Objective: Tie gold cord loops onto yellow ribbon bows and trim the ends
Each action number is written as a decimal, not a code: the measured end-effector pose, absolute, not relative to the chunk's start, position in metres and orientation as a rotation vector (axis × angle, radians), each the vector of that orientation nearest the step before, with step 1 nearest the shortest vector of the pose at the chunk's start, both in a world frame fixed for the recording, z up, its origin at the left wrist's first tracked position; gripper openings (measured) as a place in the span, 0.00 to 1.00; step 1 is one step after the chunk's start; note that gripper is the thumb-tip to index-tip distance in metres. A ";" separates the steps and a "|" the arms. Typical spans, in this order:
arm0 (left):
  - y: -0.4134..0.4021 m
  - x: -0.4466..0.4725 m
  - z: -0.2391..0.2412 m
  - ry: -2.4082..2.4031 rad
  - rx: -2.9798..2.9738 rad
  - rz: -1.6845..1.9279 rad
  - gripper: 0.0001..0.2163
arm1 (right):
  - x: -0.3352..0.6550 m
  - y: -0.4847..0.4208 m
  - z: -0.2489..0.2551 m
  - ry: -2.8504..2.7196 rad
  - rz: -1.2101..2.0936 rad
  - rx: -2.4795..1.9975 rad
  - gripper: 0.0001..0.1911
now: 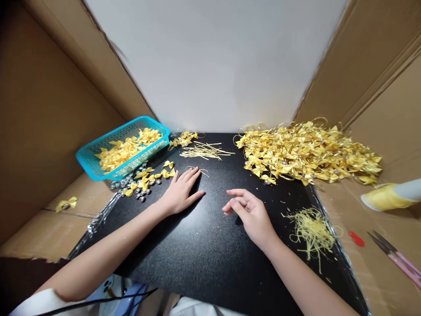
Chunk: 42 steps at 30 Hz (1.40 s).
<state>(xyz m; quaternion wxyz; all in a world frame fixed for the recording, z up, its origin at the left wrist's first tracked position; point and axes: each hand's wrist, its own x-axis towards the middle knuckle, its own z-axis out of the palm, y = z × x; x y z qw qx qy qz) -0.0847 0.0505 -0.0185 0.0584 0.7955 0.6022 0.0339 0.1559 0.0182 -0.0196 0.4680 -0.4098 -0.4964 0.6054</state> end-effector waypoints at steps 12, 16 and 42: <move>0.030 -0.164 0.023 2.418 2.278 -0.018 0.13 | 0.155 0.016 -0.020 -1.247 1.504 -1.042 0.19; 0.029 -0.182 0.019 2.346 2.316 -0.051 0.12 | 0.154 0.016 -0.020 -1.296 1.488 -1.035 0.19; 0.084 -0.153 0.032 1.977 2.488 -0.020 0.10 | 0.153 0.015 -0.020 -1.311 1.441 -1.051 0.15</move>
